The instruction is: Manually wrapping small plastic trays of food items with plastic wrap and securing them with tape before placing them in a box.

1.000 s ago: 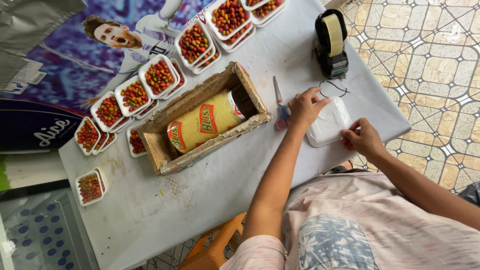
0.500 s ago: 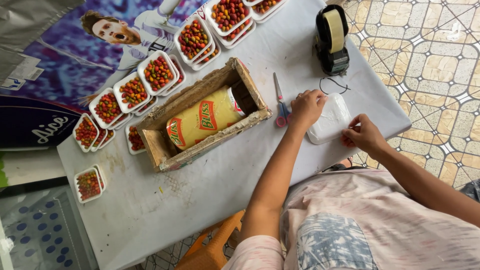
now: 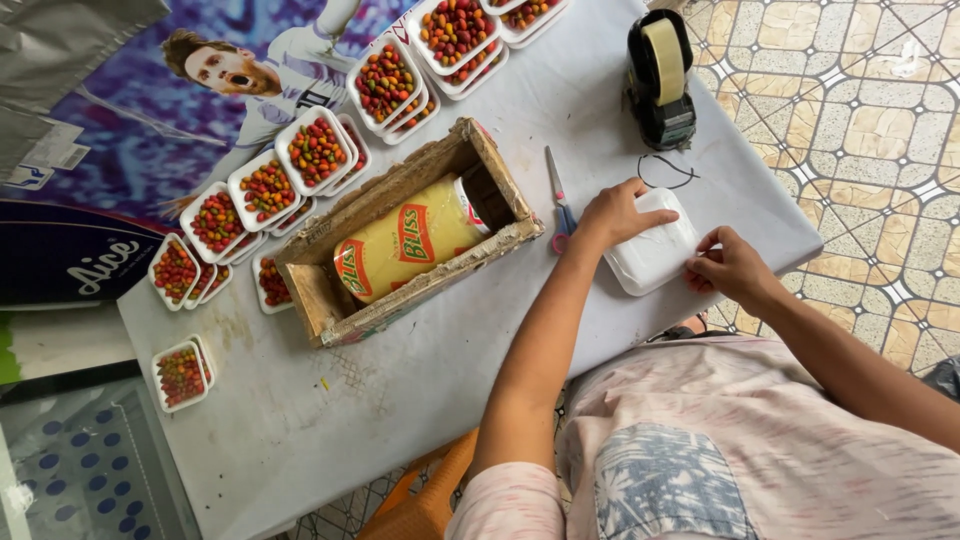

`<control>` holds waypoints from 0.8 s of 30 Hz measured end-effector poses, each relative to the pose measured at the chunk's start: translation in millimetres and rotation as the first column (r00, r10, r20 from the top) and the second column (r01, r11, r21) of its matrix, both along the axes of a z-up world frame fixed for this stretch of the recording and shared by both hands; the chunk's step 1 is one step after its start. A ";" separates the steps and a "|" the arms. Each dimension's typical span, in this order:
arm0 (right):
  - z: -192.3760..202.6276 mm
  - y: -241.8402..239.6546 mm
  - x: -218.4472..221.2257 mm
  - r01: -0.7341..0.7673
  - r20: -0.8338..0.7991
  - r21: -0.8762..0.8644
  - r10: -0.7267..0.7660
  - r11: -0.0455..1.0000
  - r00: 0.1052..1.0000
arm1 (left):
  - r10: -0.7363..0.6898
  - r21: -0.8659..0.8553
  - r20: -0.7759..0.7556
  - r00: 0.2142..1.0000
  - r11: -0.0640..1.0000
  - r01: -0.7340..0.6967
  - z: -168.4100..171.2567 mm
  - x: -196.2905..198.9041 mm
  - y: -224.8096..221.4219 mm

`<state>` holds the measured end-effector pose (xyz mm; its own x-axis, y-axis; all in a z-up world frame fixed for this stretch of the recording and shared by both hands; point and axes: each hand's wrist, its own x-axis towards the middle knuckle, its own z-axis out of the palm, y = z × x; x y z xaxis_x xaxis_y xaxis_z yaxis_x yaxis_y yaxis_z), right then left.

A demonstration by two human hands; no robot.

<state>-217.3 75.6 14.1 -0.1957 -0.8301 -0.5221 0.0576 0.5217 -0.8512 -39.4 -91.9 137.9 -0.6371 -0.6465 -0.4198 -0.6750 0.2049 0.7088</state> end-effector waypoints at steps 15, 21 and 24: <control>171.2 -15.7 21.3 -0.177 -0.422 0.354 0.326 0.918 0.846 | 0.277 0.368 -0.375 0.885 0.920 -0.133 -32.5 -5.7 -4.0; 170.6 -14.5 2.5 -0.138 -0.352 0.415 0.299 0.899 0.887 | 0.338 0.407 -0.457 0.823 0.902 -0.145 -23.7 2.4 -10.4; 131.4 -4.2 -7.4 -0.138 -0.230 0.303 0.213 0.943 0.949 | 0.308 0.321 -0.435 0.846 0.931 -0.174 -26.1 4.7 -14.9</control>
